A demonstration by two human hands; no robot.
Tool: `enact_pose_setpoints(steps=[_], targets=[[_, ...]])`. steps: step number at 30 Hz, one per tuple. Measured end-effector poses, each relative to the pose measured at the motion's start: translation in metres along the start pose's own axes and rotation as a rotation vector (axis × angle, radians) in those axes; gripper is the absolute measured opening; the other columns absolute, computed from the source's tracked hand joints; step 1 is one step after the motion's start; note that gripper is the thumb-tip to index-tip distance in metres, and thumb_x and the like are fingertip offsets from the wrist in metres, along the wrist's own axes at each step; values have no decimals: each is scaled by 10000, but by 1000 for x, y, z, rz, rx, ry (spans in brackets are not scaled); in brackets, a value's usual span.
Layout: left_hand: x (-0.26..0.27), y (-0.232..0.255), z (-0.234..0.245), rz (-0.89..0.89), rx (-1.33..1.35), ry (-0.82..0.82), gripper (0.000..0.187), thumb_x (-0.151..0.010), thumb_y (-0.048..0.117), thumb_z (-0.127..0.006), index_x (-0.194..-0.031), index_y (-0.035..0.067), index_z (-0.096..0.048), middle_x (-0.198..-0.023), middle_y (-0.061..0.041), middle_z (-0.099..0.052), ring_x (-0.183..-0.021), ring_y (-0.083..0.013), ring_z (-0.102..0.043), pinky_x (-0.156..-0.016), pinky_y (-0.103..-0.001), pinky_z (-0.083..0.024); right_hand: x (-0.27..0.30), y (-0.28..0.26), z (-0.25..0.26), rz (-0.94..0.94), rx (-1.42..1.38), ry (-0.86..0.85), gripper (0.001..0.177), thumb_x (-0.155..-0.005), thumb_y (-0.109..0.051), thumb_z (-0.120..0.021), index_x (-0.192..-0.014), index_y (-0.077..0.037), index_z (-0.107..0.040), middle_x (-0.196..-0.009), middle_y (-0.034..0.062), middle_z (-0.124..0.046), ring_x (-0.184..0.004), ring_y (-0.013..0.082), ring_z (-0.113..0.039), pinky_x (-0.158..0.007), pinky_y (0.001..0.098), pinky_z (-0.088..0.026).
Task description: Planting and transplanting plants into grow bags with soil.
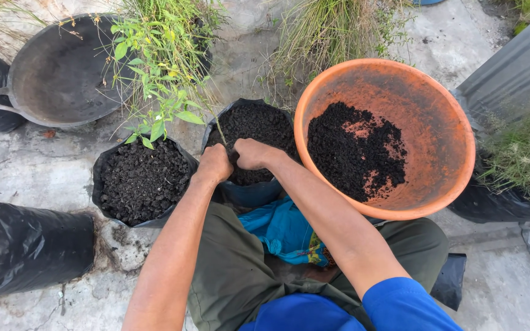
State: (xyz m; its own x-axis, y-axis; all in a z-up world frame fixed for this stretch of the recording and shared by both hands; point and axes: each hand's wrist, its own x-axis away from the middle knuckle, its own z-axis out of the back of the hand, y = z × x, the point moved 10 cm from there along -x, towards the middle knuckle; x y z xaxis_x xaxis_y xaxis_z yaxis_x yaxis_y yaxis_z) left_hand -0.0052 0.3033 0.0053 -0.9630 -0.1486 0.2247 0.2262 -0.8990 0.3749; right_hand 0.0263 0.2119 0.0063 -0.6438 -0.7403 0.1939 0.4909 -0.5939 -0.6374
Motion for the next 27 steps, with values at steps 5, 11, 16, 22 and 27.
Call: enact_pose_setpoints(steps=[5, 11, 16, 22, 27], targets=[[6, 20, 3, -17, -21, -29, 314, -696, 60, -839, -953, -80, -727, -1053, -313, -703, -1062, -444, -682, -900, -475, -587, 11, 5, 21, 2, 85, 57, 259, -684, -4, -662, -914, 12, -779, -927, 289, -718, -958, 403, -730, -832, 476, -585], [12, 55, 11, -68, 145, 23, 252, -729, 130, -844, -896, -37, -759, -961, -283, -718, -992, -427, -701, -884, -474, -582, 26, 22, 59, -86, 58, 181, 260, -706, -30, -677, -944, -29, -783, -894, 273, -725, -914, 400, -744, -823, 466, -598], [-8, 66, -1, -122, 238, 96, 150, -801, 74, -736, -923, 7, -794, -966, -277, -731, -984, -424, -709, -889, -486, -579, 22, 40, 81, -83, 125, 271, 208, -743, -11, -648, -909, 22, -769, -900, 322, -700, -954, 453, -707, -830, 515, -574], [-4, 75, -5, -134, 181, 12, 254, -774, 27, -711, -1004, 86, -803, -1026, -226, -756, -975, -381, -739, -880, -473, -603, 23, 44, 89, -140, 67, 234, 163, -773, -17, -625, -889, 83, -681, -913, 327, -695, -964, 468, -702, -792, 544, -568], [24, 94, -13, -168, -49, -148, 193, -682, 208, -844, -873, 192, -821, -1011, -112, -773, -1006, -309, -729, -848, -445, -594, 28, 34, 93, -95, 88, 324, 162, -764, -45, -681, -897, 25, -743, -943, 292, -719, -974, 451, -699, -842, 522, -564]])
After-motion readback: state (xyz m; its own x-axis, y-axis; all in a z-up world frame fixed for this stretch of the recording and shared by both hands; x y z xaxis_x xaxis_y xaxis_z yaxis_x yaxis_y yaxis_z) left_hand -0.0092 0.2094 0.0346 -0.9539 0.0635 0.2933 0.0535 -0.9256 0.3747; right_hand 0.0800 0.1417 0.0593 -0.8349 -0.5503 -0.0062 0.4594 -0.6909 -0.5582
